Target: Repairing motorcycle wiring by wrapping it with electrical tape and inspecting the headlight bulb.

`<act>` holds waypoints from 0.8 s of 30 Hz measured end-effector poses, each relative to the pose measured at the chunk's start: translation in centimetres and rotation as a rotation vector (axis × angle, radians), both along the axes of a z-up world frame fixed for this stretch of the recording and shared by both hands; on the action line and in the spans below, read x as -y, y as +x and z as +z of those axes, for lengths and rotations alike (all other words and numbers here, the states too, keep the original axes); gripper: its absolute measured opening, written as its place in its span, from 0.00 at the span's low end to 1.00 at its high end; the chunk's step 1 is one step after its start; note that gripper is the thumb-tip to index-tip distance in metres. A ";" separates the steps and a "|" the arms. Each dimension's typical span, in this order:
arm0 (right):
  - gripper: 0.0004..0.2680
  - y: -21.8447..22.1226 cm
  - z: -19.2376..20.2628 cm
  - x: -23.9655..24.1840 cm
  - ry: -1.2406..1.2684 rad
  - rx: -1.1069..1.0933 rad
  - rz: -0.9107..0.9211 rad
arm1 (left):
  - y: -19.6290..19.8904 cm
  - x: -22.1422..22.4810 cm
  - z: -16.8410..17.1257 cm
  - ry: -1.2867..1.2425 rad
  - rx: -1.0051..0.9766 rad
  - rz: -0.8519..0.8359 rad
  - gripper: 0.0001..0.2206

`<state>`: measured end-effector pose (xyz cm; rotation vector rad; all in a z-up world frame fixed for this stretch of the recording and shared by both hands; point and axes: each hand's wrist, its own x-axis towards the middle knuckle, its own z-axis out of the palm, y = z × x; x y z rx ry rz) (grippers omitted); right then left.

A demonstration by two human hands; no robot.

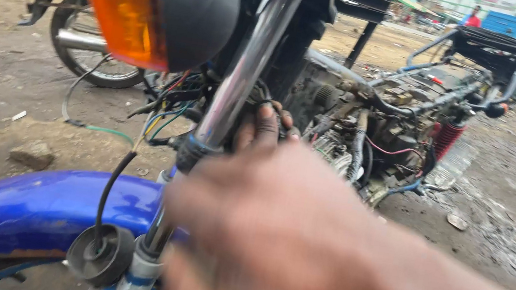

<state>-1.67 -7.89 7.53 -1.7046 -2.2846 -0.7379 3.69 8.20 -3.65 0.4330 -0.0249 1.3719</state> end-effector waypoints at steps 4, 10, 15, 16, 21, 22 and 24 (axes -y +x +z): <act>0.09 -2.4 -1.8 4.3 0.003 -0.233 0.631 | 0.7 0.4 -0.8 0.043 0.102 -0.023 0.08; 0.07 2.8 -5.1 3.5 0.134 -0.988 0.462 | -3.7 3.8 0.4 0.116 0.262 -0.458 0.10; 0.07 8.4 -6.6 -1.3 0.504 -1.504 0.264 | -4.0 4.6 1.2 0.275 0.359 -0.460 0.07; 0.07 9.3 -6.5 -1.7 0.507 -1.507 0.267 | -4.0 4.5 1.3 0.278 0.355 -0.460 0.07; 0.09 13.8 -6.7 -2.0 0.568 -1.848 0.344 | -3.7 6.2 1.1 0.065 -0.057 -0.091 0.13; 0.09 14.9 -7.3 -1.8 0.569 -1.852 0.336 | -3.8 6.6 1.3 0.060 -0.062 -0.095 0.13; 0.08 16.9 -8.7 -1.3 0.543 -1.765 0.346 | -4.0 7.5 1.7 0.053 -0.268 0.071 0.12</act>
